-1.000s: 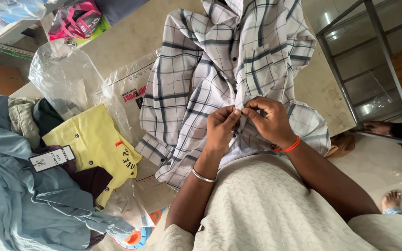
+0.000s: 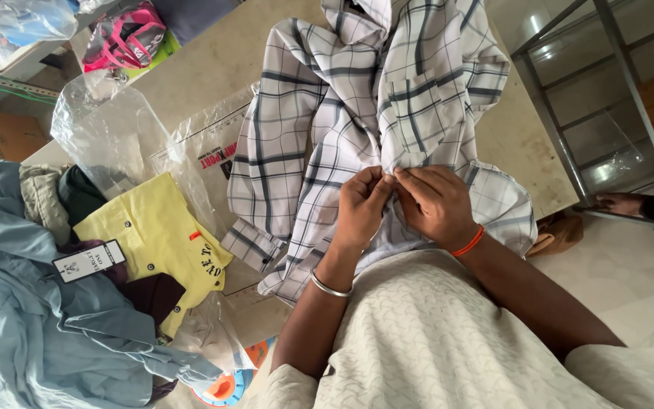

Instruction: Buttoning and folding a plaid shirt on a table.

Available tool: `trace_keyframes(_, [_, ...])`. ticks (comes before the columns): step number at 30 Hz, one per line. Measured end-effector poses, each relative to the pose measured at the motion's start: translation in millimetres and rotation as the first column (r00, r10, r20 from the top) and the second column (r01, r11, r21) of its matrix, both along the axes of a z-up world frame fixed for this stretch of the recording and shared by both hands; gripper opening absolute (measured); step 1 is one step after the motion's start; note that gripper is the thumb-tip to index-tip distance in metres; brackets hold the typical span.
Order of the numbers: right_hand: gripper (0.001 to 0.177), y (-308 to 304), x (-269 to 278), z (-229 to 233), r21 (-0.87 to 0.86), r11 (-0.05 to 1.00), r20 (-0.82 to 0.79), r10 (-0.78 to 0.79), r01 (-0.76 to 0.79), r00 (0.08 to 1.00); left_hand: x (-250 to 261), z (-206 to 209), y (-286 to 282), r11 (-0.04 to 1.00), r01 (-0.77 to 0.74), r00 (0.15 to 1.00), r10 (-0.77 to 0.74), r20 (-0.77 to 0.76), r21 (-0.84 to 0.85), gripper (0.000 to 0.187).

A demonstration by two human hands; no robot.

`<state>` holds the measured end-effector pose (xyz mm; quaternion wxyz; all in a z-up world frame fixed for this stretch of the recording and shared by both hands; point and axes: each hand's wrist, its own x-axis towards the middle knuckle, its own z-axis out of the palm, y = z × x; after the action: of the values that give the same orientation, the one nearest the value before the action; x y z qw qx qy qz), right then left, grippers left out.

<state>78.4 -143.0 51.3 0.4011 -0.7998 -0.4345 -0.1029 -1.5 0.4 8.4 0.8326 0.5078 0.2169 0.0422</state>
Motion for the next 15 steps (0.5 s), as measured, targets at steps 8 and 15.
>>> trace_keyframes(8, [0.029,-3,6,5,0.007,1.000,-0.038,-0.030,0.030,0.999,13,92,1,0.124,-0.030,0.999,0.045,0.025,0.992,0.018])
trace_keyframes(15, [0.029,-9,12,4,-0.009,1.000,0.031,0.008,-0.008,0.999,16,88,16,0.047,-0.166,0.946,-0.275,0.172,0.985,0.027])
